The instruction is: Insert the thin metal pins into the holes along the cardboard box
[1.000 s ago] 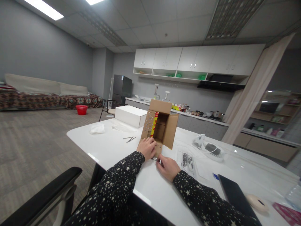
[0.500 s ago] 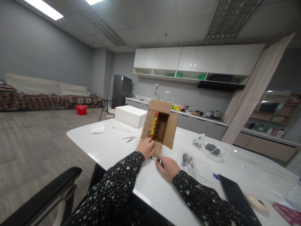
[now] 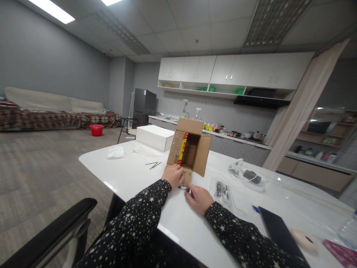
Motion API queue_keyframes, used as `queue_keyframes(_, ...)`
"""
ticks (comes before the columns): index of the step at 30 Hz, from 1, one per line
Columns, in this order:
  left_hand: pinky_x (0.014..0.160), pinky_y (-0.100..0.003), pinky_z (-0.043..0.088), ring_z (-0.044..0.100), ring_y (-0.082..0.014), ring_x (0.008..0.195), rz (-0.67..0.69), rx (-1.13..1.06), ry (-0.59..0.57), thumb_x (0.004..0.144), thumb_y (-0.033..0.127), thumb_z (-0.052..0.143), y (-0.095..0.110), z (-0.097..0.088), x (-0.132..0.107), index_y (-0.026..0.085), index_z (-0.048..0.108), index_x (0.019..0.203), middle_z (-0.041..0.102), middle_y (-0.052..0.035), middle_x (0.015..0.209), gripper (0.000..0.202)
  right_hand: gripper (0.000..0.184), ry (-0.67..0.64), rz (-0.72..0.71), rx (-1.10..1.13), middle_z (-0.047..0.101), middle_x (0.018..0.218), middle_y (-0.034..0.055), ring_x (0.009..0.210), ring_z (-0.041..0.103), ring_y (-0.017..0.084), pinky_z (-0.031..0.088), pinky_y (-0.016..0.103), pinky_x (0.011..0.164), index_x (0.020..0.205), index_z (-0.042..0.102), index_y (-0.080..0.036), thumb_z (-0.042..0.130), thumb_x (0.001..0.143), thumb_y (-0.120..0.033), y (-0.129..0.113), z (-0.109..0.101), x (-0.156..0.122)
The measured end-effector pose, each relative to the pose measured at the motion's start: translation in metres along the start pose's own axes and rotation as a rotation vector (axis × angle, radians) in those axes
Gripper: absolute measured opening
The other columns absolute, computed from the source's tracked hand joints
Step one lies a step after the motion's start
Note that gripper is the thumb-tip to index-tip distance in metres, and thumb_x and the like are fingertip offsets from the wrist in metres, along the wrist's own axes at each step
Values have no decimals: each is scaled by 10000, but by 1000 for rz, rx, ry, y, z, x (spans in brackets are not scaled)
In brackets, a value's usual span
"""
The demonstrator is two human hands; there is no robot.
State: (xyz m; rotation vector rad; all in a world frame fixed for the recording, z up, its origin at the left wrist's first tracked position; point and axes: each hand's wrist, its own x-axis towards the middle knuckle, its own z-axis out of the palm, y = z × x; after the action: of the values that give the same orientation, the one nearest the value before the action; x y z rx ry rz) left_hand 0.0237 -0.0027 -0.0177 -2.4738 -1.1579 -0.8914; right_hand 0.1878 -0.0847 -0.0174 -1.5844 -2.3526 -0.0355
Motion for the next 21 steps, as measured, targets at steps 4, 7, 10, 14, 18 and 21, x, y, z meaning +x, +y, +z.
queue_keyframes(4,836,-362,440,525,-231,952,-1,27,-30,808,157,492,-2,3,0,168,583,973,585,-90,964,188,137,-10,6,-8,630,733,-2,647,545,126,255,234,585,925,545,-207,433,890,-279,-1,-1,0)
queue_keyframes(7,842,-349,431,517,-218,965,-21,66,-71,833,129,459,-3,5,1,184,570,1005,571,-79,1002,211,144,-20,15,-11,634,745,0,661,551,126,260,232,592,932,549,-205,432,890,-278,-1,0,0)
queue_keyframes(10,836,-341,423,513,-214,969,-40,95,-95,844,100,437,-3,7,2,192,561,1028,564,-75,1029,240,150,-17,16,-3,632,743,0,665,552,129,261,232,594,934,553,-205,430,891,-280,0,1,0)
queue_keyframes(14,829,-339,407,508,-213,970,-43,124,-109,830,64,444,-3,8,4,200,550,1048,561,-74,1038,278,135,5,-4,11,626,721,-5,640,536,127,255,231,589,916,550,-211,433,881,-270,0,2,0)
queue_keyframes(18,816,-343,394,504,-209,959,-27,140,-99,838,53,428,-3,7,5,199,548,1035,558,-77,1024,273,124,15,-8,17,622,711,-7,629,527,125,253,230,589,905,546,-214,437,874,-262,-1,1,0)
queue_keyframes(21,800,-346,388,503,-214,949,-17,167,-86,844,60,424,-3,7,5,194,554,1016,561,-75,1010,254,124,11,-8,20,620,711,-7,627,527,123,251,229,583,905,546,-211,439,873,-265,-1,1,0)
